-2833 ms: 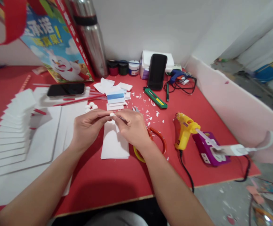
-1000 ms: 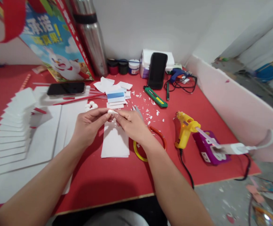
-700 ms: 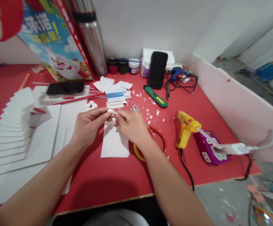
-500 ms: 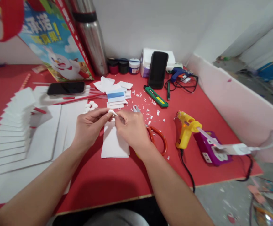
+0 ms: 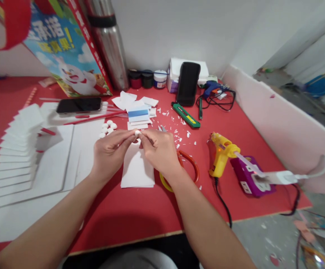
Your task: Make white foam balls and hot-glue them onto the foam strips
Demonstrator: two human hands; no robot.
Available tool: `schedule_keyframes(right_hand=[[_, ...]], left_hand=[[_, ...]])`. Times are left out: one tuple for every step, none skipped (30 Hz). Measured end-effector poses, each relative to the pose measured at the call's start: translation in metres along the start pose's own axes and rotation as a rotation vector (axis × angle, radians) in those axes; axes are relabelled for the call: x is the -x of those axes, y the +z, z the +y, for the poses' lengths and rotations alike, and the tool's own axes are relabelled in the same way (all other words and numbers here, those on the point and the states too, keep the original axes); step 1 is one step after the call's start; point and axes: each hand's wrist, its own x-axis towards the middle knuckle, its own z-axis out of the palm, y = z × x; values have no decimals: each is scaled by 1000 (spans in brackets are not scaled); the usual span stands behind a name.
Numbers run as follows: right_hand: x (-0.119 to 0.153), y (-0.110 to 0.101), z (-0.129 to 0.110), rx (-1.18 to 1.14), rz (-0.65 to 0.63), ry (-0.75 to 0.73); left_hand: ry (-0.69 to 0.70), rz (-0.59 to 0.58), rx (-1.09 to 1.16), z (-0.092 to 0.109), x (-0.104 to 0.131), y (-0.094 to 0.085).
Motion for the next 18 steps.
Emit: schedule_keyframes(right_hand=[[-1, -2, 1, -1, -31, -7], [-2, -4, 2, 1, -65, -15], [-3, -5, 2, 1, -98, -24], [-4, -7, 3, -5, -127, -33], [-4, -8, 4, -16, -151, -39], [-5, -8, 5, -29, -169, -41], [-5, -8, 6, -41, -183, -39], [-6, -8, 7, -52, -191, -35], [-6, -7, 7, -60, -193, -24], [-6, -6, 8, -63, -184, -8], [-6, -5, 8, -63, -166, 14], [-5, -4, 8, -61, -142, 36], [-5, -3, 7, -52, -116, 50], [-4, -2, 6, -35, -89, 52], [-3, -1, 5, -11, -66, 41], [-2, 0, 4, 15, -46, 22], [-1, 1, 2, 36, -31, 3], [-1, 1, 0, 48, -20, -9]], left_hand=[[-84, -12, 73, 0, -1, -1], [-169, -28, 148, 0, -2, -3], [-244, -51, 218, 0, -4, -4], [-300, -79, 274, 0, -6, -5], [-333, -106, 312, -1, -7, -7], [-348, -131, 332, -1, -8, -8], [-354, -149, 336, -2, -9, -8], [-352, -157, 327, -2, -9, -8], [-344, -158, 311, -2, -8, -8], [-333, -147, 294, -3, -7, -8], [-325, -131, 282, -3, -6, -7], [-319, -112, 277, -4, -5, -5], [-318, -95, 279, -4, -3, -4], [-318, -82, 287, -4, -2, -3], [-316, -72, 289, -4, -1, -1], [-303, -66, 275, -4, 0, -1], [-276, -61, 242, -3, 1, 0], [-234, -55, 191, -1, 1, 0]])
